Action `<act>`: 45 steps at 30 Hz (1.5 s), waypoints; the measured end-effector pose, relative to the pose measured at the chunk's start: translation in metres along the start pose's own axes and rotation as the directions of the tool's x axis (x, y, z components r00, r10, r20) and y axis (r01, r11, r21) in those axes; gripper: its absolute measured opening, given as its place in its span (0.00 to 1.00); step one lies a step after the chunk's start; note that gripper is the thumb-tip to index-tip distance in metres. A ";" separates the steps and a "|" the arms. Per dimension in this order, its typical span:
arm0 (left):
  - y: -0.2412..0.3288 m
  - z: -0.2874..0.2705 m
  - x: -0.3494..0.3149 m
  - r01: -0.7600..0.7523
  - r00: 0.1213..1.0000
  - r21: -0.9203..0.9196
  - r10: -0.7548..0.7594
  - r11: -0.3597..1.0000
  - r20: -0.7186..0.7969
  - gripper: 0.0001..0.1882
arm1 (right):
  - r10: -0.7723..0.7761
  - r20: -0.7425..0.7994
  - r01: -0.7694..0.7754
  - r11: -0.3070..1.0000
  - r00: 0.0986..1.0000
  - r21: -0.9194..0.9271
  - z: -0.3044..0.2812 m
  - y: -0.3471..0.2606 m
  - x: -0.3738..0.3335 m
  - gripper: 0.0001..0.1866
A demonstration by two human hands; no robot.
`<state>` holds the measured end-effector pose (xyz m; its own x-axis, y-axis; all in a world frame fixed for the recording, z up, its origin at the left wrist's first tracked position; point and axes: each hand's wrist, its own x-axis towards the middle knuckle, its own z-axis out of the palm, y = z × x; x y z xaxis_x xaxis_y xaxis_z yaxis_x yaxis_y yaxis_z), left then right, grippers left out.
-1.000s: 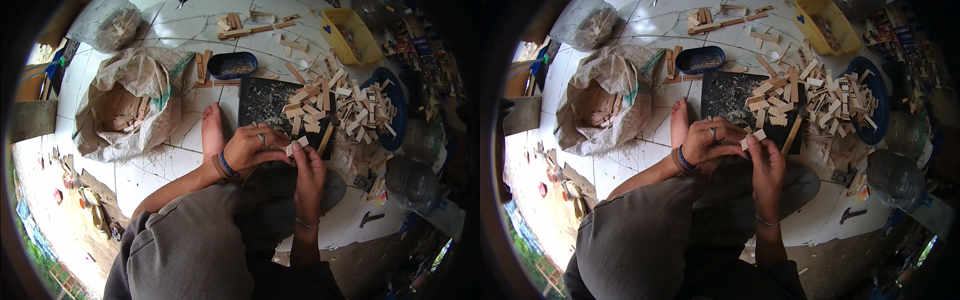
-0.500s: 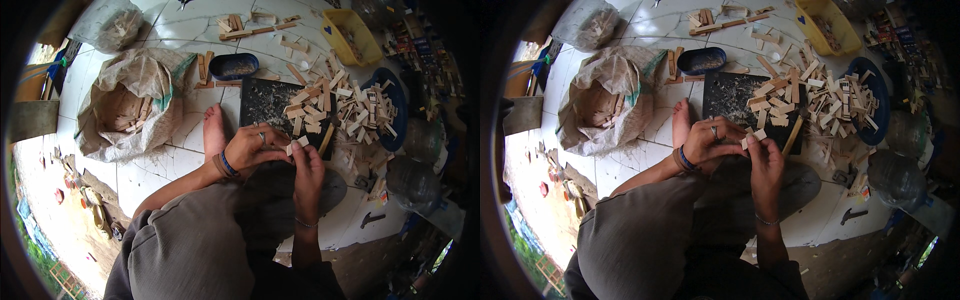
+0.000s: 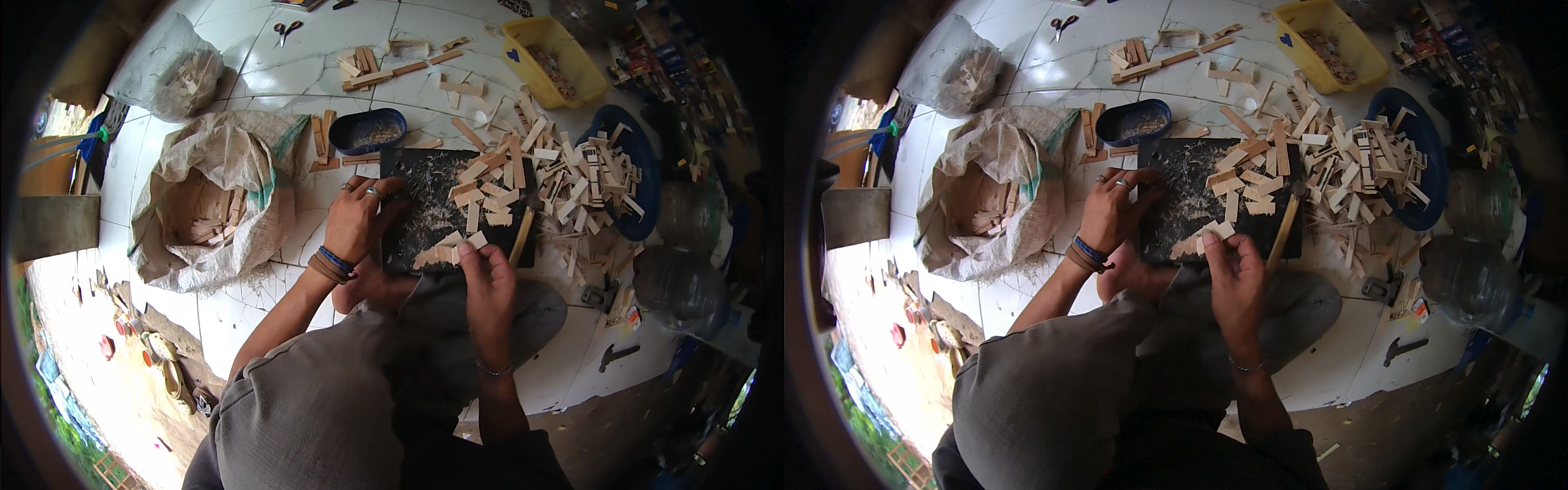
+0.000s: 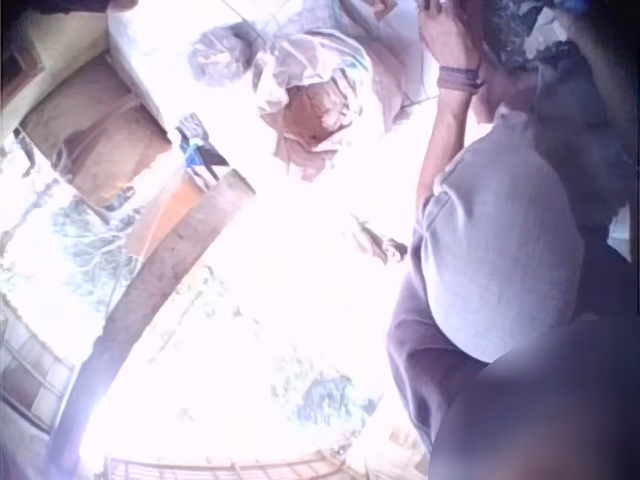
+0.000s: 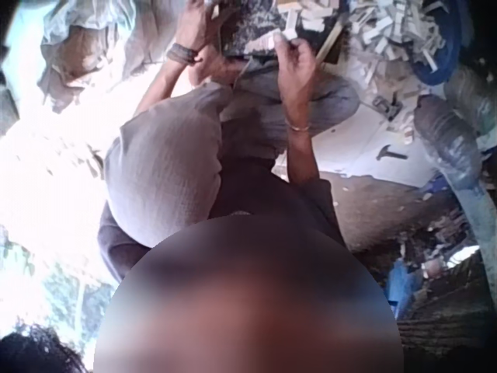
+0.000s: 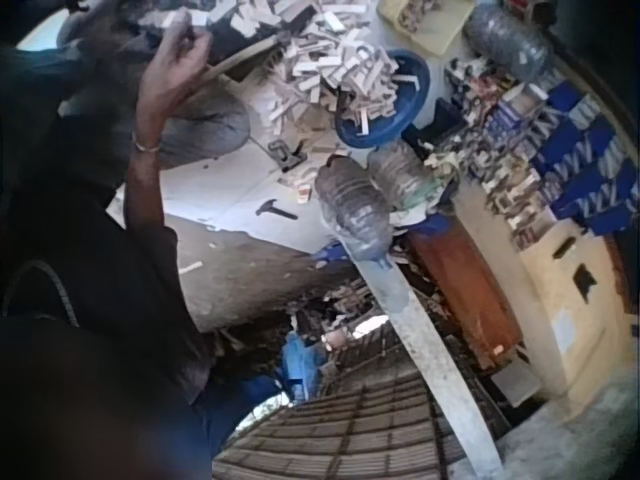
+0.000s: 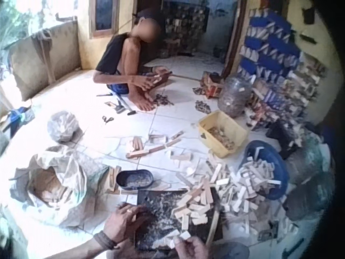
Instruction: The person sits on the floor and assembles small wooden pieces into a structure. They use a hammer to tap the pieces together and place the assembled units into a blue tray.
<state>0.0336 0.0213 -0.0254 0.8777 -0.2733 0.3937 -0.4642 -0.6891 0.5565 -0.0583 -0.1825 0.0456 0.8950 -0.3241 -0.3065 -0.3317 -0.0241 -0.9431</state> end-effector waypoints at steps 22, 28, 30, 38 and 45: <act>-0.004 -0.005 -0.001 0.496 0.866 -0.791 -0.266 0.359 0.422 0.07 | 0.063 0.040 -0.062 0.998 0.997 -0.011 -0.006 0.002 0.000 0.13; -0.003 0.001 -0.008 0.422 0.884 -0.906 -0.237 0.035 0.402 0.05 | 0.047 0.037 -0.046 0.999 0.998 -0.017 -0.006 0.001 0.000 0.13; -0.001 -0.003 -0.009 0.473 0.841 -0.879 -0.264 -0.061 0.471 0.05 | 0.002 0.021 -0.002 1.000 1.000 -0.002 -0.004 0.001 0.000 0.14; 0.003 -0.003 -0.007 0.453 0.855 -0.891 -0.294 0.021 0.428 0.04 | 0.008 0.022 -0.008 1.000 1.000 0.022 -0.004 0.001 0.000 0.14; -0.002 0.000 0.002 0.232 0.970 -0.240 -0.208 0.943 0.123 0.08 | -0.003 0.019 0.002 1.000 1.000 0.023 -0.003 0.002 0.000 0.14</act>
<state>0.0365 0.0218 -0.0257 0.9627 -0.2046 0.1768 -0.2626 -0.5521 0.7913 -0.0596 -0.1856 0.0437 0.9013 -0.3064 -0.3064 -0.3228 -0.0031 -0.9465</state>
